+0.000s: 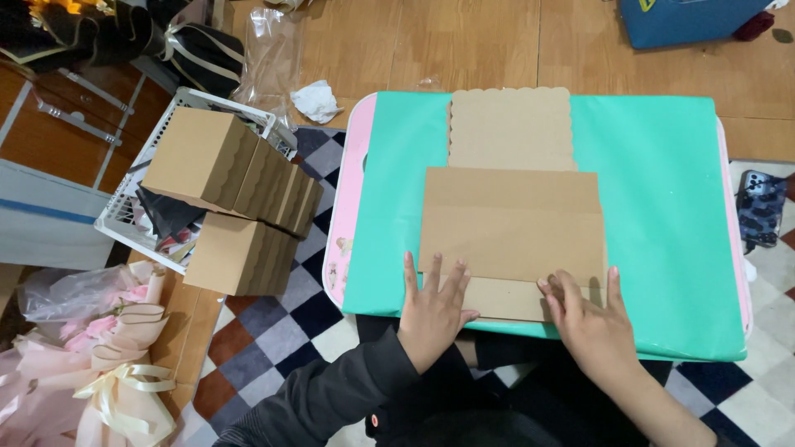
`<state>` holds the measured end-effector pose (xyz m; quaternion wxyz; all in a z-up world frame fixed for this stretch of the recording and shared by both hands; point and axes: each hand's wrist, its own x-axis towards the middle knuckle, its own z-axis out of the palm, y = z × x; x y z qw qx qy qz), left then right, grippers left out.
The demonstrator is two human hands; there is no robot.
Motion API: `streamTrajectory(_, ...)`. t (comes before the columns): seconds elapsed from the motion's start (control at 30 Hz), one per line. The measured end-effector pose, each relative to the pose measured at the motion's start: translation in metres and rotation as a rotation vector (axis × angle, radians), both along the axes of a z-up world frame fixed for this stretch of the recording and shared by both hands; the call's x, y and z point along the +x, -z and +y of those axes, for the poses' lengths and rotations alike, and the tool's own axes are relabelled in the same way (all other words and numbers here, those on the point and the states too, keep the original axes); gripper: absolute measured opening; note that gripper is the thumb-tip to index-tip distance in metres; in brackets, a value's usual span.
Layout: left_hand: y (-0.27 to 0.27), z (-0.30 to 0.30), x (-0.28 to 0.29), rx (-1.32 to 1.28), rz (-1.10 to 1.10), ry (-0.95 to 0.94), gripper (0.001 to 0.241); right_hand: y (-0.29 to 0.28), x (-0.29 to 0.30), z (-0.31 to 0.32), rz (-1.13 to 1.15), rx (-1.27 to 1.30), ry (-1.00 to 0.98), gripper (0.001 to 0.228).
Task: The person assembles a flat cardboard box by folding the side flaps and tucking the tabs into slots to form a rectangular container. The person then places the finished box aside and begins folding another flat cardboard piece.
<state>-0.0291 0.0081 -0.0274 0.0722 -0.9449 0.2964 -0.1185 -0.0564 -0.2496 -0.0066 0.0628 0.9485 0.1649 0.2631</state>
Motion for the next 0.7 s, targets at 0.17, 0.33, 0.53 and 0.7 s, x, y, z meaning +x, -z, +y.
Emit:
streamTrajectory(0.17, -0.005, 0.008, -0.005, 0.110, 0.028, -0.057, 0.077, 0.006, -0.006, -0.017, 0.029, -0.058, 0.060, 0.033)
streamTrajectory(0.33, -0.005, 0.028, -0.012, 0.117, 0.005, -0.093, 0.081, 0.012, -0.013, -0.020, 0.134, -0.005, 0.100, 0.031)
streamTrajectory(0.53, 0.001, 0.079, 0.005, -0.242, 0.145, -0.102, 0.074, -0.002, -0.005, -0.052, 0.620, 0.566, 0.193, 0.040)
streamTrajectory(0.7, 0.027, 0.088, 0.042, -0.786, 0.275, -0.164, 0.066, 0.040, 0.011, -0.083, 0.343, 0.571, 0.322, 0.053)
